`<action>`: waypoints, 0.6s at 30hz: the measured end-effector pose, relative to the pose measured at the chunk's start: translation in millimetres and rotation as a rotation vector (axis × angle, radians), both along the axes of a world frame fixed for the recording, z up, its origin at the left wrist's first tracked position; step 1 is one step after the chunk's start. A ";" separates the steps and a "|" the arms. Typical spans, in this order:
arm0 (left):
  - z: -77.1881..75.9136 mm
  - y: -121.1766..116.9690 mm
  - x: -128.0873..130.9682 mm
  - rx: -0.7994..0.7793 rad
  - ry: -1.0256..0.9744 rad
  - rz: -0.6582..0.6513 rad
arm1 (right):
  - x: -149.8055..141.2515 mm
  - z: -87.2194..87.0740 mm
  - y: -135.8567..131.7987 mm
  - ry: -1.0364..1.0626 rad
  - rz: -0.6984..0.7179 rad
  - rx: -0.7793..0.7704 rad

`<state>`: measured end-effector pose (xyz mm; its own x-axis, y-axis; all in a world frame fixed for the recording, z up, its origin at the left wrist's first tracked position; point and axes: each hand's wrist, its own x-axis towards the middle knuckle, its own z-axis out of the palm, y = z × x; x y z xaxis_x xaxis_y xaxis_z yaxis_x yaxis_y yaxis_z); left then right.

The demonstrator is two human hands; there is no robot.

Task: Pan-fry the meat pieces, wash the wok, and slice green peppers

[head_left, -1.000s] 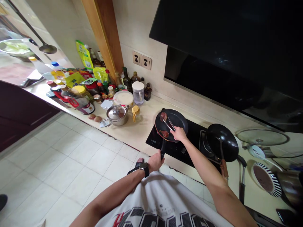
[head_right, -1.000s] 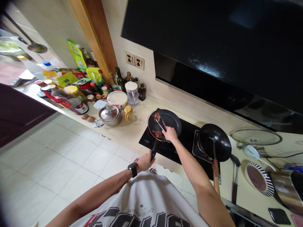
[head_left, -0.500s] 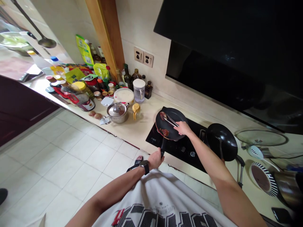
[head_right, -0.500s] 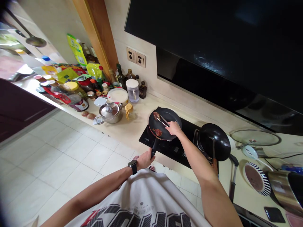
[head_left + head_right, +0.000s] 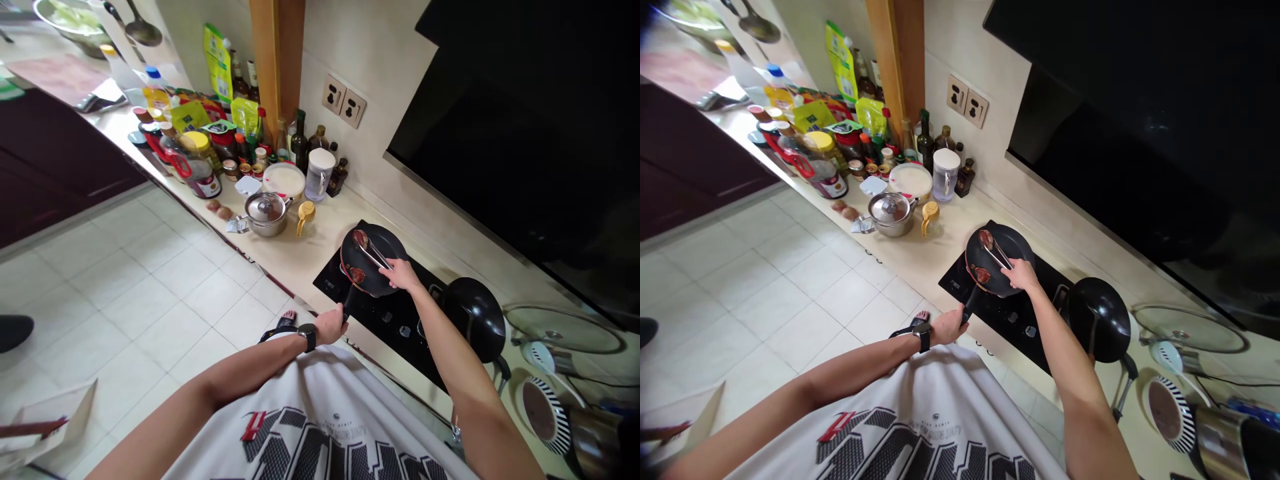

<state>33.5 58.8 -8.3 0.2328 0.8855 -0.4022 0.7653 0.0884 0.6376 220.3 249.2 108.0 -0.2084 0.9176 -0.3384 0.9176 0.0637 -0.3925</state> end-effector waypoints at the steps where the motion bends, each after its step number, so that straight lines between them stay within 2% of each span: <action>1: -1.4 0.0 0.3 0.000 -0.004 0.004 | 1.3 -2.5 0.6 0.015 -0.001 0.001; 5: -4.6 -0.1 0.9 0.007 -0.014 0.006 | 4.4 -11.5 3.8 0.047 -0.013 -0.008; 9: -5.0 -0.8 0.5 0.011 -0.018 0.006 | 3.6 -10.5 5.6 0.030 -0.037 -0.037; 13: -3.1 -1.5 -0.5 -0.016 -0.059 0.040 | 0.8 2.6 13.1 0.019 -0.009 -0.061; 18: -0.4 -2.4 -0.7 -0.056 -0.099 0.105 | -9.1 31.9 37.1 -0.084 0.028 -0.132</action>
<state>32.8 56.4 -8.7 0.1809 0.8838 -0.4315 0.6834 0.2025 0.7014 211.1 286.3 139.9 -0.1990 0.8582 -0.4732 0.9462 0.0426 -0.3207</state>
